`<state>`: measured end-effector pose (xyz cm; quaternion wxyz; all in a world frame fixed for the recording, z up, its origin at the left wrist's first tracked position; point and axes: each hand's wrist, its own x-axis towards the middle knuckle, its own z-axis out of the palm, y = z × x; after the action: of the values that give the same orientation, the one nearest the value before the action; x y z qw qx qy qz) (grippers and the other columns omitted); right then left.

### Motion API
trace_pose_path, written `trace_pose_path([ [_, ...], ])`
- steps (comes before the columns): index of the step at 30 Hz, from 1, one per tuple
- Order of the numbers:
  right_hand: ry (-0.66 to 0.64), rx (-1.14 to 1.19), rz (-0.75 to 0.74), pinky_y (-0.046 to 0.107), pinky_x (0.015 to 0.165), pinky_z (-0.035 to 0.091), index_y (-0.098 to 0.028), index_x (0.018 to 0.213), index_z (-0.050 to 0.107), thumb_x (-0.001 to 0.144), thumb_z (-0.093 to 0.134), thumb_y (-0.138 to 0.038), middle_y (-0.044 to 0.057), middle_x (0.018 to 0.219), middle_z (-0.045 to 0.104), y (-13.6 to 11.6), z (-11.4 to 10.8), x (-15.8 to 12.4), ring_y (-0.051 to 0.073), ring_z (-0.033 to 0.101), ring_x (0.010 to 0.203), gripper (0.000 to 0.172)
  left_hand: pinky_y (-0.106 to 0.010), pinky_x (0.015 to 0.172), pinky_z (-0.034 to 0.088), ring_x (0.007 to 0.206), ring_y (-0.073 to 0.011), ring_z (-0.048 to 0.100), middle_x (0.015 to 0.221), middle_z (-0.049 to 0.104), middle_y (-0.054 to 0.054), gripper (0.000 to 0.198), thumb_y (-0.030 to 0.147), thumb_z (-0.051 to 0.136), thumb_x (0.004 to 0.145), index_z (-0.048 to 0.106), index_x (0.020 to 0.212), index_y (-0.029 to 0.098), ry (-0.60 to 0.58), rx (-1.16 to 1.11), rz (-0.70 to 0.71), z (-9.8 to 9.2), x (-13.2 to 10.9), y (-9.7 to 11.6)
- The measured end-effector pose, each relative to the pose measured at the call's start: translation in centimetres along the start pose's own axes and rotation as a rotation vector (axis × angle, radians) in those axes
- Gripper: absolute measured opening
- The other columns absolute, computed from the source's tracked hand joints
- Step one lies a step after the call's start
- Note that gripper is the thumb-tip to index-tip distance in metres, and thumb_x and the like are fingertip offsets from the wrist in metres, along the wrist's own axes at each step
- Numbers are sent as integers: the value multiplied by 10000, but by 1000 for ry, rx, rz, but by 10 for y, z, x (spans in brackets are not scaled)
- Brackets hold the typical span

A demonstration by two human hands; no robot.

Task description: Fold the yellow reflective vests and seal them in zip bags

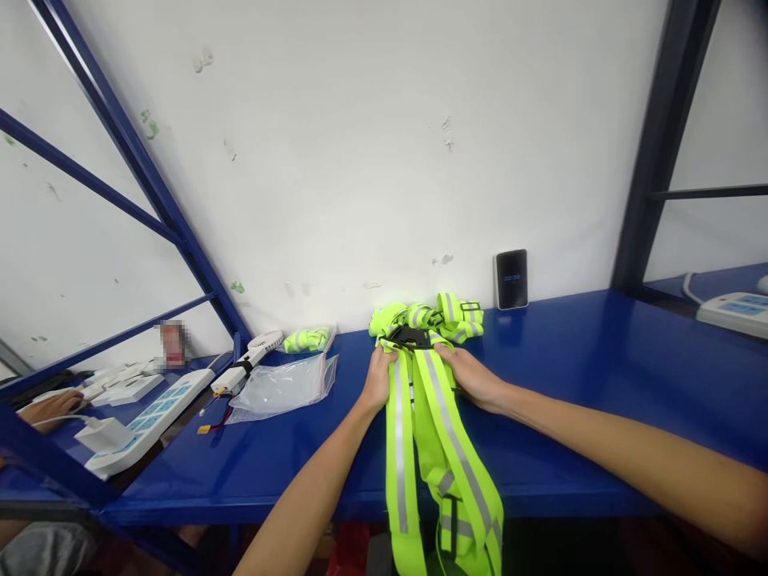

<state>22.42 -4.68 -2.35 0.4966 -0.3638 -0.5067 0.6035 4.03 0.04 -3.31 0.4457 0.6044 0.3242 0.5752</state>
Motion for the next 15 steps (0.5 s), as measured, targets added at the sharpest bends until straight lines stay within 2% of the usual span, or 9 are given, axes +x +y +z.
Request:
trace_pose_path([
  [3, 34, 86, -13, 320, 685, 520, -175, 846, 674, 787, 645, -465, 35, 774, 735, -3, -3, 0, 219, 673, 688, 298, -293, 775, 473, 868, -210, 648, 967, 696, -25, 364, 247, 598, 716, 596, 1075, 192, -46, -197, -155, 6, 1, 3],
  [6, -13, 265, 78, 328, 749, 526, -178, 881, 685, 814, 539, -396, 45, 830, 746, -7, -6, 0, 231, 686, 770, 271, -294, 669, 490, 689, -196, 661, 831, 700, -3, 429, 272, 674, 681, 556, 1088, 204, -44, -297, -269, 9, 1, 8],
  [8, -75, 308, 111, 322, 754, 526, -180, 853, 683, 752, 525, -275, 40, 836, 748, -9, -7, 1, 227, 687, 785, 210, -277, 633, 488, 639, -179, 654, 792, 697, 6, 432, 288, 714, 664, 555, 1056, 202, 2, -324, -280, 8, 2, 11],
  [11, -129, 302, 87, 312, 740, 528, -189, 883, 674, 663, 504, -147, 27, 877, 752, -13, -9, 1, 220, 693, 798, 281, -236, 554, 455, 540, -135, 604, 694, 664, 21, 382, 334, 751, 659, 574, 960, 179, 28, -336, -258, 5, 5, 13],
  [13, -107, 291, 84, 324, 767, 534, -191, 916, 664, 714, 509, -150, 36, 888, 754, -16, -8, 1, 226, 701, 823, 258, -221, 486, 412, 461, -108, 545, 611, 619, 25, 364, 408, 757, 671, 585, 871, 157, 2, -314, -260, 2, 6, 13],
  [15, -62, 308, 124, 358, 815, 538, -187, 933, 654, 811, 512, -227, 59, 876, 755, -19, -7, 1, 241, 709, 842, 191, -222, 440, 383, 412, -100, 504, 549, 579, 22, 400, 498, 735, 689, 585, 792, 142, -33, -266, -288, 0, 8, 10],
])
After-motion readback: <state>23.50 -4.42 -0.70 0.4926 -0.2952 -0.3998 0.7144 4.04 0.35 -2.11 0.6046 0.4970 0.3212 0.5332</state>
